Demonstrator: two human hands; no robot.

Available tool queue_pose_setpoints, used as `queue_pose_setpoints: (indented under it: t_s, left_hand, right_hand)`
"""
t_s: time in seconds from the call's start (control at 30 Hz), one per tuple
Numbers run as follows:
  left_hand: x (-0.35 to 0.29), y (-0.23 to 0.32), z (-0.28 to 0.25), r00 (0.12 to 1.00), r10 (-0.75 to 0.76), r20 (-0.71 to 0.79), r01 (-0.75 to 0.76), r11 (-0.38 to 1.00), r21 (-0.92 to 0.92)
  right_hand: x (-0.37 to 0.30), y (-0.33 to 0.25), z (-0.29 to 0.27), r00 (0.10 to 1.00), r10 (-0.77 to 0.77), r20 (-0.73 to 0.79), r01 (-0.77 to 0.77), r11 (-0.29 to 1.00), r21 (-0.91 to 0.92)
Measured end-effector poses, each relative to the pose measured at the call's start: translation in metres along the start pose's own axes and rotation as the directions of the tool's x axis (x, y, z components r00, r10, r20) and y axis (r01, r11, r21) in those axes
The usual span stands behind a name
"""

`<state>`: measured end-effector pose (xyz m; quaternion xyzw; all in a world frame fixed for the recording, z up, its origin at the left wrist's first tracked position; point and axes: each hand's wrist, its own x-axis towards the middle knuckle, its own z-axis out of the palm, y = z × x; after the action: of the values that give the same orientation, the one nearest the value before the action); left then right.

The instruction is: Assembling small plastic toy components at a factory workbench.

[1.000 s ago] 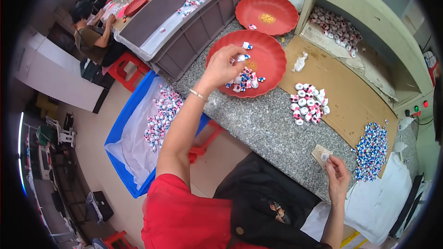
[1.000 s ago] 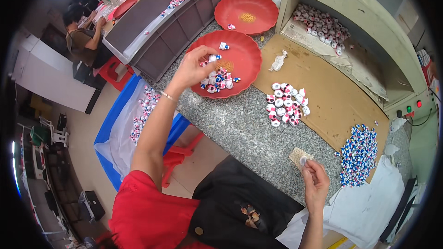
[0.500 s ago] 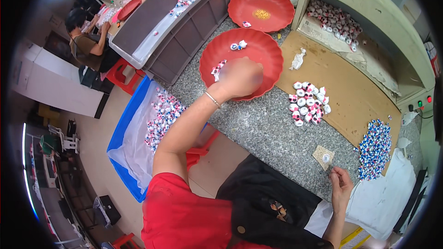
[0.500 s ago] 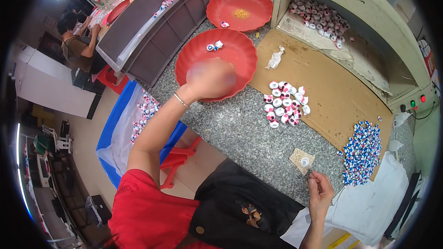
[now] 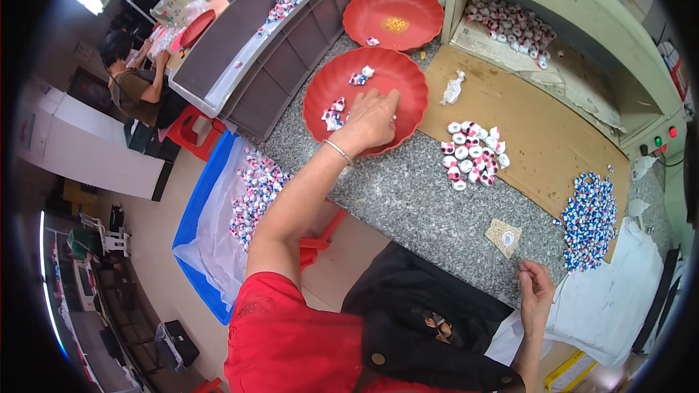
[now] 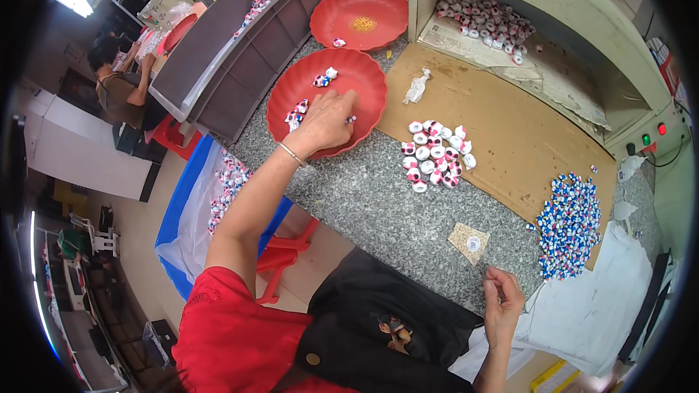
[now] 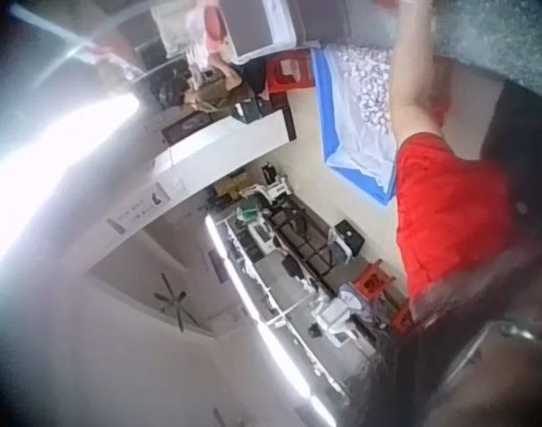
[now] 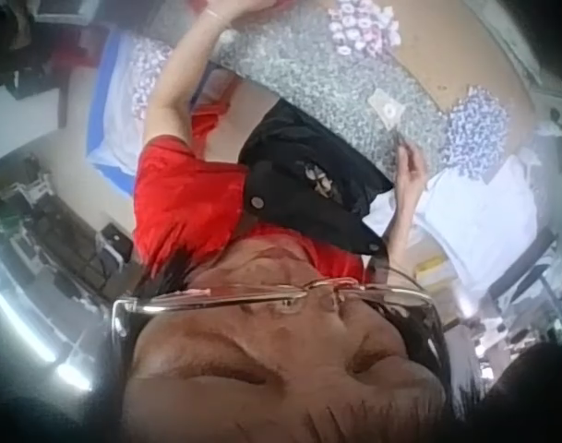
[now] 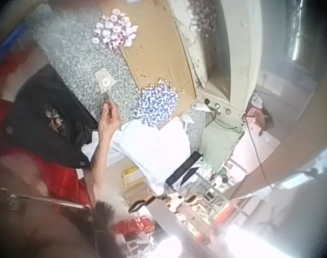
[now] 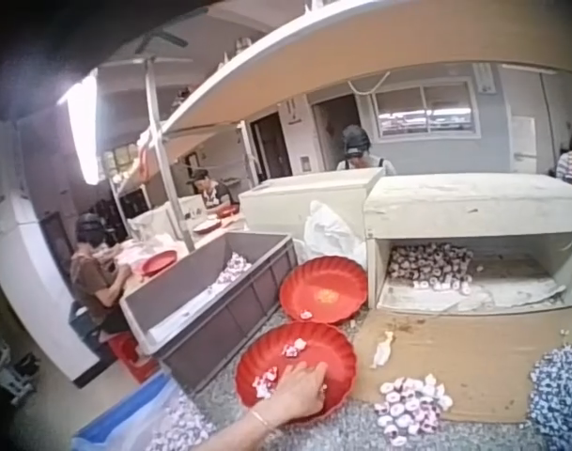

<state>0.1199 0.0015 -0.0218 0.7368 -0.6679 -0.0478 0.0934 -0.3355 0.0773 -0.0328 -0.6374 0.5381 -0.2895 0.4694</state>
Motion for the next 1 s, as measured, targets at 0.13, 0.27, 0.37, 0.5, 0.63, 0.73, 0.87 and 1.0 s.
queue_pose_setpoints:
  t_s: [0.13,0.27,0.37,0.5,0.63,0.73,0.87,1.0]
  left_hand:
    - [-0.02,0.029,-0.025,0.995,-0.065,-0.071,0.01,0.805,-0.593]
    - [-0.055,0.085,-0.005,0.993,0.084,-0.082,-0.088,0.069,-0.994]
    - [-0.073,0.127,0.022,0.992,0.095,-0.086,-0.076,-0.113,-0.991]
    - [-0.089,0.158,0.044,0.987,0.055,-0.154,-0.159,0.118,-0.98]
    - [-0.1,0.182,0.049,0.955,0.073,-0.288,-0.29,0.446,-0.847]
    - [-0.104,0.198,0.054,0.932,0.091,-0.349,-0.347,0.495,-0.796]
    - [-0.097,0.226,0.054,0.945,0.1,-0.312,-0.325,0.394,-0.86]
    - [-0.083,0.256,0.055,0.963,0.121,-0.24,-0.267,0.313,-0.912]
  right_hand:
    - [-0.003,-0.012,0.01,0.992,-0.122,-0.038,0.119,0.99,-0.076]
    - [0.008,-0.034,0.047,0.99,-0.058,0.125,0.037,0.986,0.162]
    - [0.026,-0.047,0.085,0.986,-0.016,0.167,-0.081,0.83,0.552]
    - [0.034,-0.043,0.101,0.987,0.038,0.154,-0.15,0.536,0.831]
    - [0.03,-0.036,0.097,0.978,0.059,0.201,-0.209,0.3,0.931]
    - [0.022,-0.03,0.09,0.975,0.108,0.196,-0.217,0.246,0.945]
    - [0.022,-0.028,0.068,0.989,0.126,0.082,-0.112,0.253,0.961]
    - [0.026,-0.031,0.049,0.978,0.196,-0.076,0.014,0.299,0.954]
